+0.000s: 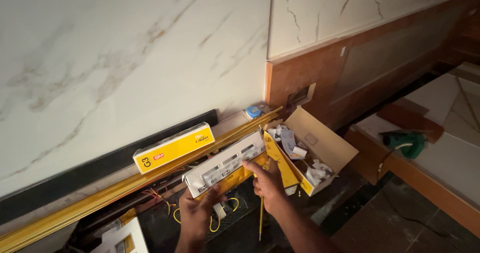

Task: The person connects electrical wires to components on a switchboard using pliers and a screwdriver, handling colored wires and electrical boxes.

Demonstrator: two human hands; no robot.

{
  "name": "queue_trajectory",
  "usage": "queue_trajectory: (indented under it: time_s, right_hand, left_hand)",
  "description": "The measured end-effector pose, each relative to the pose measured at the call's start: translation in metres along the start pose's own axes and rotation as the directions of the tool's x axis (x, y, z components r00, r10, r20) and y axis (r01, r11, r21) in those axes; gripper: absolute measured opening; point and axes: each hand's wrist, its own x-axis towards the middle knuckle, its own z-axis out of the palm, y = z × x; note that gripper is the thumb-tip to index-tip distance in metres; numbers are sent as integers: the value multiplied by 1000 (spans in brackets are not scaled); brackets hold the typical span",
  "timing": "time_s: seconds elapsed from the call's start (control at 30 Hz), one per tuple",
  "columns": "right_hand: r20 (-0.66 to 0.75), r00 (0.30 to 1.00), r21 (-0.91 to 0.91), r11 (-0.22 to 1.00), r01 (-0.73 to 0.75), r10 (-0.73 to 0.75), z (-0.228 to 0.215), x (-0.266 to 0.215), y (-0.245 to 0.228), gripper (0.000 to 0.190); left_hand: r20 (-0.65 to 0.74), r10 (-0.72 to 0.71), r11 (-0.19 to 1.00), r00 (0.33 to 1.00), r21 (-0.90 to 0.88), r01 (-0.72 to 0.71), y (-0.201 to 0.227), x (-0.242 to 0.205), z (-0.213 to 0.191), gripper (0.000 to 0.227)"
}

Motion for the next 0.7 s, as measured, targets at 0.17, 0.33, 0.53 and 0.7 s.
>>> queue_trajectory:
  time_s: [0.17,0.33,0.53,0.7]
  right_hand:
    - [-114,990,-44,995,-94,89,4,2,0,82]
    - [-166,981,-122,985,-125,104,12,-2,-12,90]
    - [-141,982,-119,982,-145,128,8,10,-6,73]
    - [-33,992,-80,989,-128,126,-5,20,8,52]
  left_hand:
    - [-36,18,1000,999,-12,-18,-6,0,11,24]
    - [5,77,996,997,34,-78,-7,1,16,23]
    - [-15,47,996,999,78,-46,-8,1,16,22]
    - [-36,37,999,999,32,-36,-5,1,15,24]
